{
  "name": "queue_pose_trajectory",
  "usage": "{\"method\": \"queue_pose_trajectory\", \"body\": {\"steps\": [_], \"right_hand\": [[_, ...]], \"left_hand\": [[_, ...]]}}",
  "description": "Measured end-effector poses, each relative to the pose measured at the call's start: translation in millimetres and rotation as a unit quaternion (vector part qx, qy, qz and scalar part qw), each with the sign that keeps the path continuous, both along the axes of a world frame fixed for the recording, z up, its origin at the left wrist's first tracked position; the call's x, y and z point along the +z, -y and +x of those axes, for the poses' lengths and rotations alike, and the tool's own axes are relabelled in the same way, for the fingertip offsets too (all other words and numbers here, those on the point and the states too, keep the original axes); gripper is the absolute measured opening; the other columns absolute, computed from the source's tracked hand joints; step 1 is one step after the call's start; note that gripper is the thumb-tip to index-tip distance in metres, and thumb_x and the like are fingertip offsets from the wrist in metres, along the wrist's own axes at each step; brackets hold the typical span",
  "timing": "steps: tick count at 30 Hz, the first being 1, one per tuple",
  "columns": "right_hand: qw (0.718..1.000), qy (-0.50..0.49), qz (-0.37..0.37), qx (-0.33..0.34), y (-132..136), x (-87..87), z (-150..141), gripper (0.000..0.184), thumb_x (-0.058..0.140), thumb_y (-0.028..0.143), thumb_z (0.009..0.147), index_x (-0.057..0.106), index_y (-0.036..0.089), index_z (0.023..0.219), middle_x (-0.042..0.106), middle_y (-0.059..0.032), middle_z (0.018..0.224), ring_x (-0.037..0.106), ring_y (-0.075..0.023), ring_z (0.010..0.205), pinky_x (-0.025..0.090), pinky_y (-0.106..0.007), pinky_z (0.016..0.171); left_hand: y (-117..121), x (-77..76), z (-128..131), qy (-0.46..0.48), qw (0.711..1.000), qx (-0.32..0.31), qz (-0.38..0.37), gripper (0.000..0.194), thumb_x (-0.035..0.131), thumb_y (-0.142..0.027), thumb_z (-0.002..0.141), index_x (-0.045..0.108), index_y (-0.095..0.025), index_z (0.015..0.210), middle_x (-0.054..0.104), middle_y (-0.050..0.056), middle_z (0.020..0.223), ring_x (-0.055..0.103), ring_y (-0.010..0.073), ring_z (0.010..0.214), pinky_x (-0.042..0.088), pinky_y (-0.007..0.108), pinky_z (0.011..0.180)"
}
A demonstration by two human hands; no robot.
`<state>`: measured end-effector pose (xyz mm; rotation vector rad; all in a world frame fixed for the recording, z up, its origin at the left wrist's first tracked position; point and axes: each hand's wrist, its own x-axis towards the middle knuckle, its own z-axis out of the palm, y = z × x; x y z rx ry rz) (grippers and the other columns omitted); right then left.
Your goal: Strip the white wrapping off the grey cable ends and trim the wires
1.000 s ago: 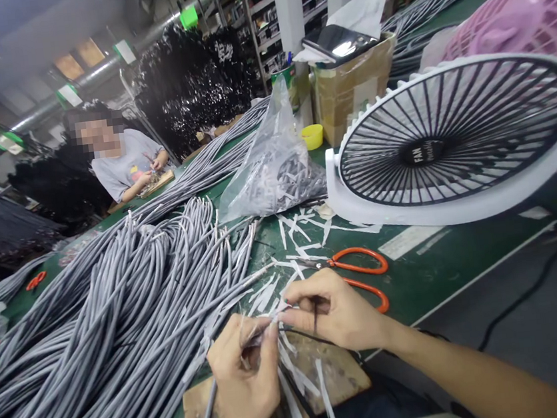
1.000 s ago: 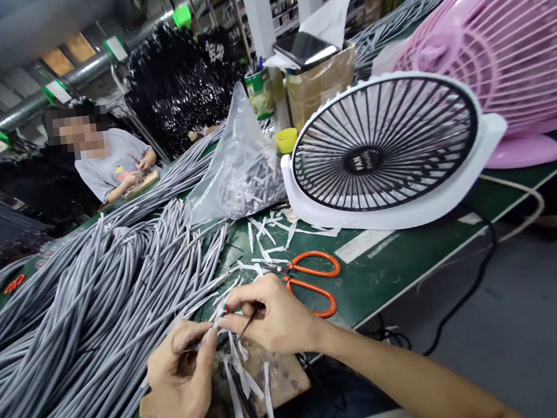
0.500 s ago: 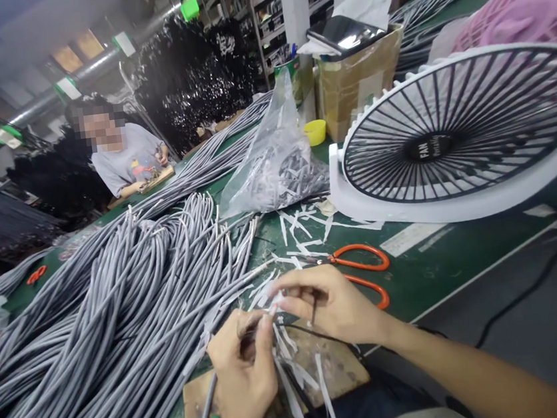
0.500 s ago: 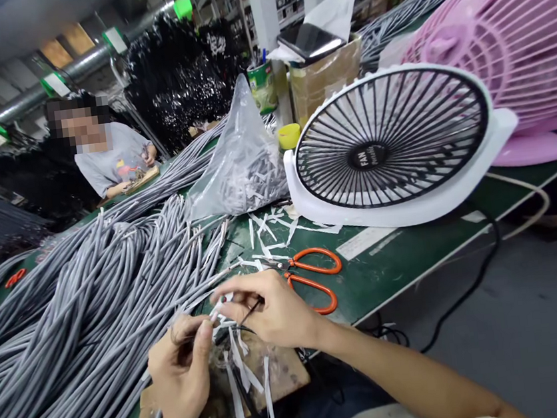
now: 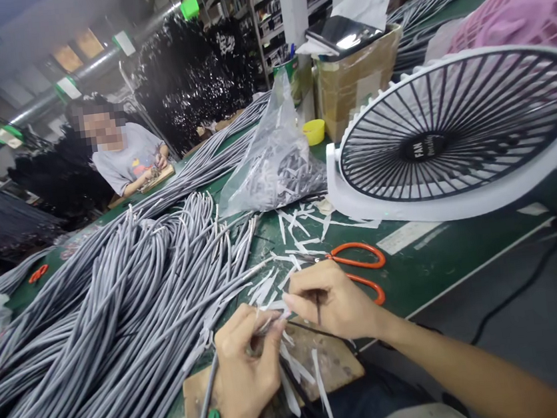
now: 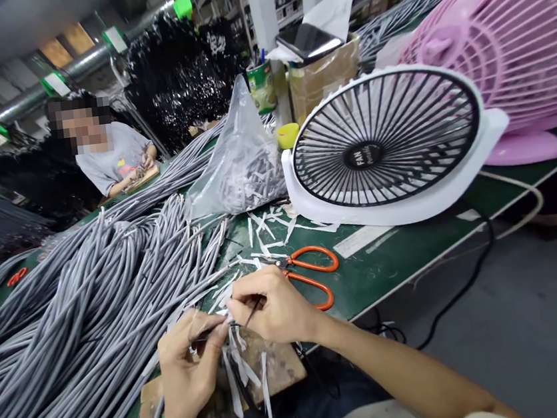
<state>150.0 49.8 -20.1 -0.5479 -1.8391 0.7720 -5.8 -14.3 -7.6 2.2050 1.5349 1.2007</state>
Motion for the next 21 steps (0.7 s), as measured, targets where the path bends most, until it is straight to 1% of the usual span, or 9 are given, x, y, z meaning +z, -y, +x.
{"method": "queue_pose_trajectory", "body": {"steps": [3,5,8,10,13,15,17,19,21], "right_hand": [[0.990,0.061,0.124,-0.019,-3,-3.1,1,0.033,0.044,0.008,0.076,0.035,0.018,0.046,0.029,0.0066,0.047,0.026,-0.0059,0.043,0.023,-0.021,0.044],[0.968,0.104,0.220,-0.054,-5,-7.7,0,0.032,0.043,0.007,0.078,0.043,0.018,0.048,0.035,0.0059,0.046,0.029,-0.0067,0.042,0.023,-0.023,0.044],[0.927,0.103,0.349,-0.089,-5,-14.1,-5,0.030,0.039,0.008,0.086,0.062,0.015,0.067,0.042,0.0048,0.044,0.035,-0.0083,0.040,0.024,-0.025,0.042],[0.918,0.076,0.379,-0.089,-1,-15.2,-9,0.029,0.038,0.009,0.090,0.066,0.012,0.083,0.046,0.0046,0.044,0.040,-0.0089,0.039,0.027,-0.024,0.042],[0.951,0.016,0.291,-0.106,4,-12.0,-13,0.021,0.046,0.014,0.091,0.066,0.014,0.084,0.054,0.0023,0.048,0.046,-0.0083,0.040,0.033,-0.022,0.044],[0.977,-0.027,0.162,-0.136,6,-8.5,-14,0.020,0.053,0.018,0.089,0.065,0.014,0.074,0.057,0.0011,0.051,0.046,-0.0071,0.041,0.035,-0.020,0.044],[0.988,-0.042,0.027,-0.148,5,-5.3,-15,0.020,0.058,0.024,0.086,0.065,0.014,0.069,0.054,0.0026,0.050,0.040,-0.0059,0.040,0.033,-0.018,0.042],[0.991,-0.030,-0.060,-0.115,3,-2.9,-15,0.017,0.062,0.029,0.082,0.067,0.013,0.079,0.050,0.0050,0.050,0.033,-0.0047,0.038,0.029,-0.018,0.039],[0.994,-0.019,-0.080,-0.067,2,-1.3,-16,0.020,0.064,0.030,0.080,0.068,0.014,0.090,0.053,0.0044,0.057,0.030,-0.0046,0.040,0.029,-0.018,0.040]], "left_hand": [[-2,0.3,0,-0.044,0.999,0.018,-0.020,0.018,0.056,-0.016,0.082,0.064,-0.017,0.066,0.052,-0.002,0.055,0.048,0.0096,0.048,0.036,0.020,0.047],[-5,-1.3,-1,-0.071,0.996,0.051,-0.034,0.020,0.055,-0.017,0.081,0.063,-0.016,0.062,0.052,-0.002,0.054,0.048,0.0100,0.048,0.036,0.021,0.047],[-8,-4.7,-3,-0.052,0.989,0.124,-0.054,0.020,0.055,-0.021,0.080,0.063,-0.016,0.062,0.058,-0.001,0.053,0.053,0.0122,0.049,0.039,0.022,0.048],[-8,-5.8,-3,-0.005,0.987,0.150,-0.055,0.020,0.055,-0.024,0.080,0.064,-0.015,0.065,0.063,0.001,0.056,0.058,0.0140,0.051,0.044,0.023,0.051],[-7,-4.8,-3,0.053,0.987,0.152,-0.030,0.020,0.057,-0.027,0.081,0.065,-0.015,0.068,0.066,0.002,0.060,0.061,0.0147,0.054,0.048,0.024,0.054],[-5,-3.8,-4,0.068,0.986,0.150,0.000,0.020,0.058,-0.028,0.082,0.065,-0.016,0.068,0.064,0.001,0.060,0.059,0.0133,0.054,0.047,0.022,0.053],[-4,-3.5,-4,0.064,0.987,0.144,0.032,0.018,0.060,-0.026,0.082,0.065,-0.016,0.067,0.060,-0.001,0.057,0.055,0.0110,0.050,0.043,0.020,0.049],[-2,-3.7,-5,0.049,0.989,0.131,0.053,0.017,0.061,-0.025,0.081,0.065,-0.017,0.067,0.056,-0.002,0.055,0.049,0.0095,0.047,0.039,0.020,0.045],[-2,-4.0,-5,0.040,0.990,0.121,0.057,0.016,0.060,-0.025,0.081,0.065,-0.017,0.068,0.056,-0.002,0.056,0.050,0.0096,0.047,0.039,0.020,0.046]]}}
